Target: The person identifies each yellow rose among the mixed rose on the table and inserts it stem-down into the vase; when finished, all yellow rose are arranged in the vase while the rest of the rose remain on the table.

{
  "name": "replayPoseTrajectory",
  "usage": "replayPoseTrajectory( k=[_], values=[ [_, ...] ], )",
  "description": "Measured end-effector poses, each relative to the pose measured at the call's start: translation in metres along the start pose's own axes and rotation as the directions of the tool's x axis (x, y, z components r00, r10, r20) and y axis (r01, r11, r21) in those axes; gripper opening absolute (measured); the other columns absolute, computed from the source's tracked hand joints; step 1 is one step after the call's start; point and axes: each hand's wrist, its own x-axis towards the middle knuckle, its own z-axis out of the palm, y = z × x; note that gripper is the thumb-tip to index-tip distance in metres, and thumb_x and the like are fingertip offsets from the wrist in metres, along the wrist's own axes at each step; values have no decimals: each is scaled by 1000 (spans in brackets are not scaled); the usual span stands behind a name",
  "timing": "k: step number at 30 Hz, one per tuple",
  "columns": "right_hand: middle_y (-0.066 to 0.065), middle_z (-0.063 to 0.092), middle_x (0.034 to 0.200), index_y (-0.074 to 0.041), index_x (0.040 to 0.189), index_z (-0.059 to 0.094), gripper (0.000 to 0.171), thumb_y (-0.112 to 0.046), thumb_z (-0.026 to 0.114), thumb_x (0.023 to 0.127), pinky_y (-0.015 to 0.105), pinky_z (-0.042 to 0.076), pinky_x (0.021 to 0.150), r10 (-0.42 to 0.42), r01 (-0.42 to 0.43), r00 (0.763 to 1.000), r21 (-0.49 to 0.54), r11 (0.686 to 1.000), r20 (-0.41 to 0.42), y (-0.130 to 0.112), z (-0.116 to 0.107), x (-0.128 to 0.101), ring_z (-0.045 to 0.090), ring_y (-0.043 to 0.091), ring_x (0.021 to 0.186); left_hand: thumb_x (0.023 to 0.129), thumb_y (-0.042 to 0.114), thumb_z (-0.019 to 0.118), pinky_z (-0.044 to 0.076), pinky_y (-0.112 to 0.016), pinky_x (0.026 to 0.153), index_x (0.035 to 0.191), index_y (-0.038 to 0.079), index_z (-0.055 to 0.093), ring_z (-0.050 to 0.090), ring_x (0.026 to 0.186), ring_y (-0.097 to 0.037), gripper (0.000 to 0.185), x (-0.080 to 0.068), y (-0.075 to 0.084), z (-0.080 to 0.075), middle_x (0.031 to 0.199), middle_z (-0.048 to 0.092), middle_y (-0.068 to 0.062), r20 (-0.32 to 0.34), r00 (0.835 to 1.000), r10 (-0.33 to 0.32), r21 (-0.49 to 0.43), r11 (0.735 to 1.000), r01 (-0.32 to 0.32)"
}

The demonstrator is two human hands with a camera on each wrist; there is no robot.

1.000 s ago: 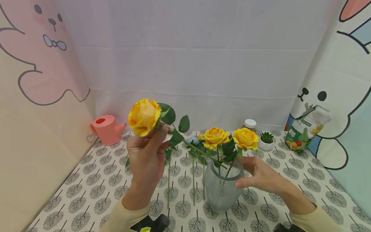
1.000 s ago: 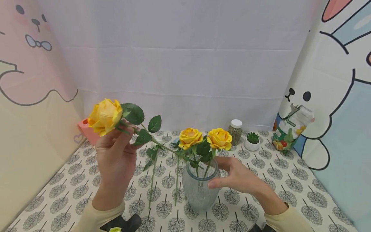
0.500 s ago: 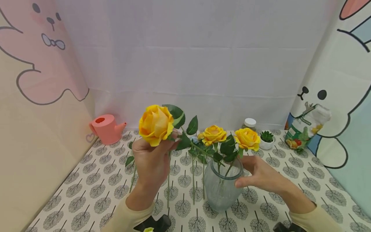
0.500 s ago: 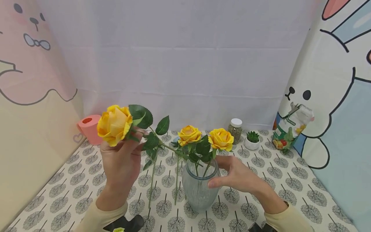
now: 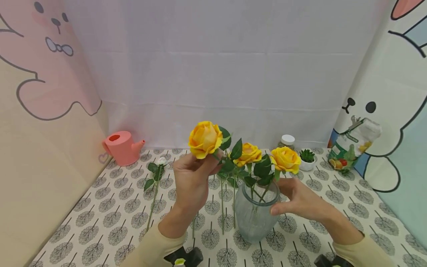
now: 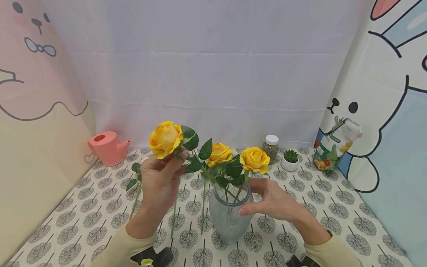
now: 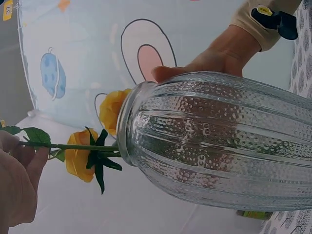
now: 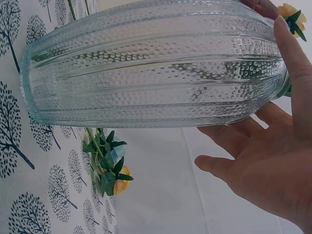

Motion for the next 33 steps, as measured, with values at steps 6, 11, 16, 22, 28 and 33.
replayPoseTrajectory(
  k=[6,11,16,22,28,33],
  values=[
    [14,62,135,-3,135,61,53,-21,79,89,21,41,104,38,-38,999,-1,999,-9,-3,0,-2,56,15,127,87,-15,61,60,-24,69,100,18,79,68,77,-10,40,2,-14,0,91,74,-1,-29,999,-32,3,999,32],
    [18,57,139,2,137,56,59,-23,79,89,32,45,105,139,-140,990,-25,990,-32,-9,2,-5,48,39,133,88,-13,63,60,-23,65,100,17,78,68,76,-10,36,0,-23,1,91,74,-1,-48,994,-101,0,995,101],
    [22,47,147,-1,150,38,78,-20,80,88,33,43,108,85,-86,995,-31,996,-47,-8,3,-6,46,33,135,89,-10,66,61,-29,68,99,12,76,70,83,-16,26,-1,-27,3,95,72,-6,-67,978,-197,13,980,198],
    [30,28,154,-3,157,18,97,-7,81,83,23,38,107,-1,1,999,6,1000,-55,-5,6,-6,38,29,141,88,-8,68,61,-29,69,104,-3,72,69,83,-16,17,-4,-32,5,95,72,-5,-60,966,-251,83,963,256],
    [35,21,154,5,155,13,104,-6,84,80,62,35,105,23,-28,996,-58,998,-85,-8,7,-7,22,61,138,89,-8,67,61,-38,76,115,-15,64,70,86,-16,27,-10,-37,6,96,73,-5,39,960,-276,134,954,269],
    [32,33,150,4,154,21,101,-7,86,78,77,28,102,29,-45,993,-146,988,-112,-7,7,-10,29,57,136,89,-6,69,59,-42,85,116,-12,66,70,92,-17,28,-13,-40,7,101,73,-10,79,949,-305,169,942,289]
  ],
)
